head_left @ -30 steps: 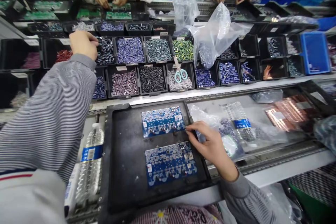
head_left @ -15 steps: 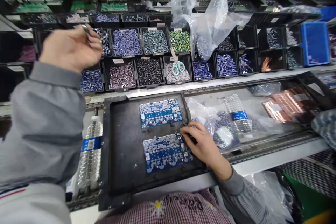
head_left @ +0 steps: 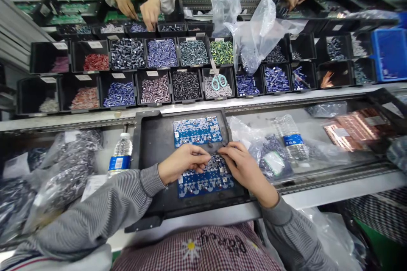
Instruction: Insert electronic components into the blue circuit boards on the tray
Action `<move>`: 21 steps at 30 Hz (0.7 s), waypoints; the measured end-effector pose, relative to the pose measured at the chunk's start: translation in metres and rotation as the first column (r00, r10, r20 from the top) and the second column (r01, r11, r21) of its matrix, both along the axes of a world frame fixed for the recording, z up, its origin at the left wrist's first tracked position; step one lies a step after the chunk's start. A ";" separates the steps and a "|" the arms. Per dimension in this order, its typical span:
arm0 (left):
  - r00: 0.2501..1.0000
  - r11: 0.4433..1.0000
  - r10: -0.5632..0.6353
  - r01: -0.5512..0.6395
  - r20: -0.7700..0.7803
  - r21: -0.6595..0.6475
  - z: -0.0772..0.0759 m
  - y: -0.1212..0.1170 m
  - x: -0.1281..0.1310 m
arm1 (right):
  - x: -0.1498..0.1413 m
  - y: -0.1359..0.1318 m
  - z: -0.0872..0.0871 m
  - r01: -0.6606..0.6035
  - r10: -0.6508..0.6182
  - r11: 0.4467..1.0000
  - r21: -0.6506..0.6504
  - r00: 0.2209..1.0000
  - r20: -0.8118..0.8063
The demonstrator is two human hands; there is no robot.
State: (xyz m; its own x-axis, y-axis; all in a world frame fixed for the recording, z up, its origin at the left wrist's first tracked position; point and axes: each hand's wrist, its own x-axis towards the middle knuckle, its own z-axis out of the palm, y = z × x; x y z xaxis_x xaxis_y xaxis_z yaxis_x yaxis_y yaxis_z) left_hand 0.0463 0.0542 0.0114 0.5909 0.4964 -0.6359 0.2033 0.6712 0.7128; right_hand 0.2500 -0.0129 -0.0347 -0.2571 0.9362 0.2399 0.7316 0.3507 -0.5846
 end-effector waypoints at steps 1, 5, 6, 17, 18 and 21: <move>1.000 1.000 0.004 -0.004 -0.003 -0.005 -0.002 -0.002 0.000 | 0.000 0.000 0.001 -0.003 0.003 1.000 0.001 1.000 0.005; 1.000 1.000 0.013 -0.013 -0.001 -0.015 -0.010 -0.005 -0.001 | 0.000 0.000 0.004 -0.035 0.036 0.999 -0.014 0.998 0.050; 1.000 1.000 0.018 -0.018 0.002 -0.022 -0.011 -0.006 -0.001 | 0.000 -0.001 0.004 -0.042 0.043 0.999 -0.015 0.997 0.059; 1.000 0.999 -0.011 0.012 0.022 -0.041 -0.011 -0.008 -0.003 | -0.002 -0.002 0.008 -0.096 0.094 0.995 0.008 0.981 0.172; 1.000 0.999 -0.015 0.016 0.022 -0.043 -0.011 -0.009 -0.003 | -0.002 -0.001 0.009 -0.100 0.095 0.995 0.017 0.976 0.197; 1.000 0.999 -0.022 0.023 0.022 -0.042 -0.012 -0.010 -0.003 | -0.002 -0.001 0.012 -0.120 0.100 0.991 0.058 0.960 0.262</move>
State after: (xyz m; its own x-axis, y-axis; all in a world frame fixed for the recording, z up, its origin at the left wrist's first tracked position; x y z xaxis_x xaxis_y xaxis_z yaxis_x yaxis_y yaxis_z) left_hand 0.0428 0.0447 -0.0006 0.6150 0.4558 -0.6434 0.2037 0.6964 0.6881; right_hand 0.2480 -0.0137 -0.0232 -0.4196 0.8812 0.2178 0.8088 0.4719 -0.3510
